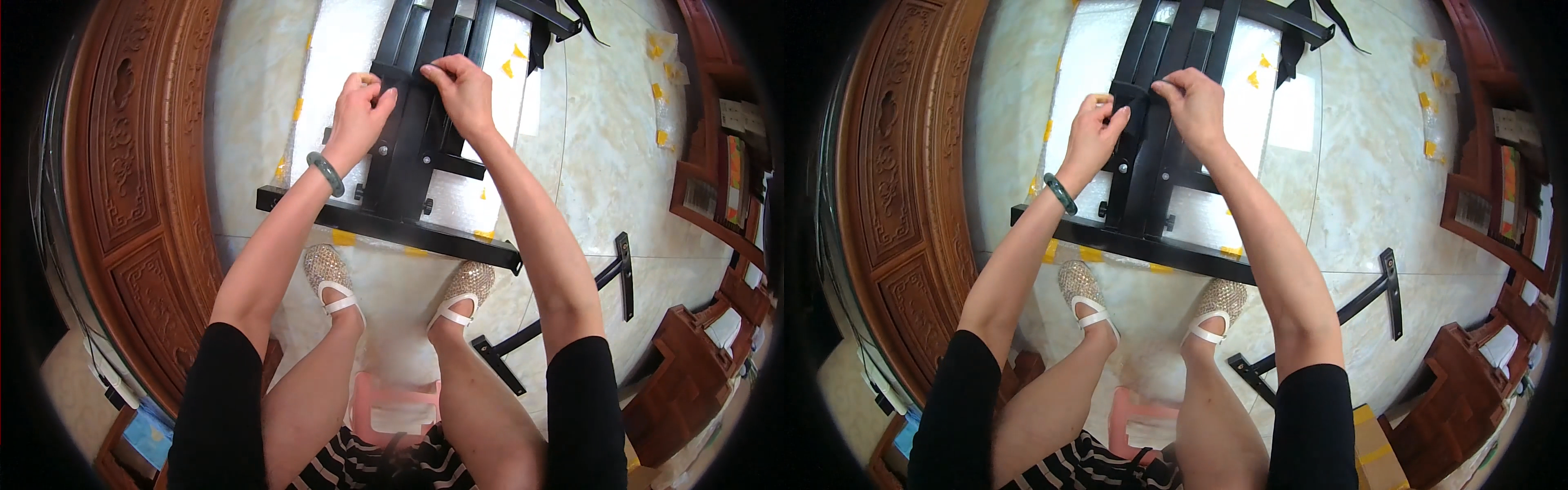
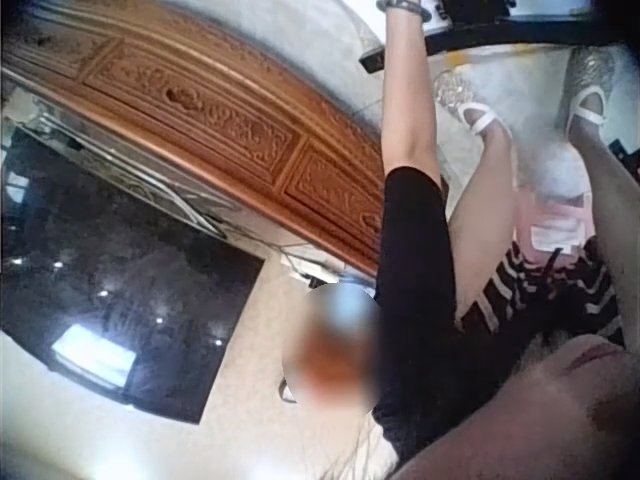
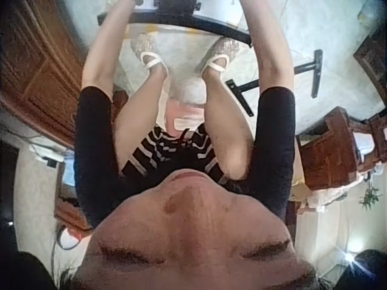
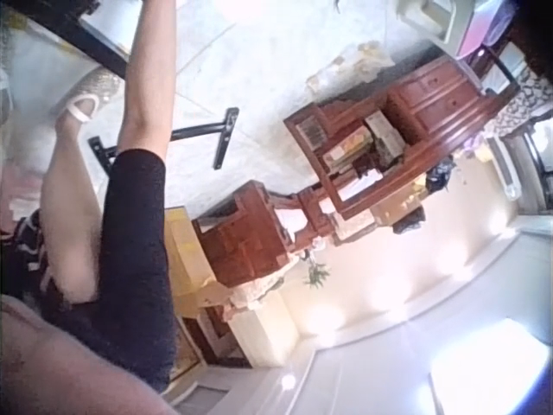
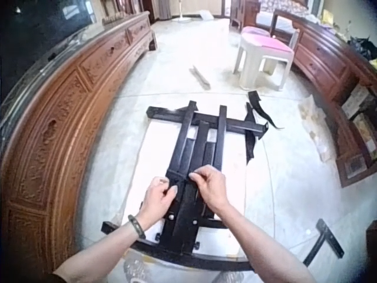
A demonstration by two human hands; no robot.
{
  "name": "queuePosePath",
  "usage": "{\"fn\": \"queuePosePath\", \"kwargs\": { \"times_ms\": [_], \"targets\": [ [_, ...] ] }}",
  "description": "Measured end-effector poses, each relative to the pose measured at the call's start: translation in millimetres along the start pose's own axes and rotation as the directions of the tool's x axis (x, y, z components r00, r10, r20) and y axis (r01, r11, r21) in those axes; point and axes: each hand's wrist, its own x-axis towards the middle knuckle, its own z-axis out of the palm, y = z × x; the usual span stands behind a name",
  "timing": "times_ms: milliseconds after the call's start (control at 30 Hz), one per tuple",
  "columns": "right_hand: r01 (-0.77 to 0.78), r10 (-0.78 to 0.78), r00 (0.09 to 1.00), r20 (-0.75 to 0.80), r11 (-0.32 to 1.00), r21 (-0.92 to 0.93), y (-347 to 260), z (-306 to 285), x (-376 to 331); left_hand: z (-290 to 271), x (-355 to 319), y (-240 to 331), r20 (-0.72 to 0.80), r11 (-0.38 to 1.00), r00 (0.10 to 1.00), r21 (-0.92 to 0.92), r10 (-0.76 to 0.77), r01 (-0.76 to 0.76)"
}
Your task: The person unboxes and organizes black metal frame components on the floor, removing bubble wrap and tape with their hands.
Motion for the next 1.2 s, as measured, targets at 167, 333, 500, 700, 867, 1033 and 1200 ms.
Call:
{"fn": "queuePosePath", "kwargs": {
  "times_ms": [167, 333, 500, 700, 867, 1033, 1200],
  "targets": [
    [-0.03, 0.043, 0.997, -0.067, 0.982, 0.185, 3, 0, -14, 6, 18, 4, 0.196, 0.77, 0.967, -0.587, -0.164, 0.25],
    [-0.091, 0.101, 0.994, -0.037, 0.973, 0.214, 3, 5, -12, 7, 19, -11, 0.319, 0.782, 0.921, -0.506, -0.223, 0.364],
    [-0.195, 0.19, 0.981, 0.047, 0.972, 0.131, 2, 14, 14, 8, 12, -12, 0.129, 0.925, 0.992, -0.376, -0.006, 0.054],
    [-0.406, 0.245, 0.906, 0.345, 0.732, 0.547, 6, 10, 29, 6, 16, 17, 0.365, 0.456, 0.891, -0.766, -0.272, 0.453],
    [-0.365, 0.088, 0.868, 0.489, 0.78, 0.508, -5, -4, 38, -2, 26, 17, 0.408, 0.477, 0.886, -0.747, -0.222, 0.463],
    [0.138, -0.124, 0.761, 0.637, 0.99, 0.027, -6, -10, 63, -1, 37, 9, 0.271, 0.897, 0.962, -0.421, -0.021, 0.138],
    [0.585, -0.169, 0.644, 0.747, 0.737, -0.338, 2, -4, 74, -3, 26, 1, 0.261, 0.997, 0.963, -0.008, -0.07, 0.074]
  ]
}}
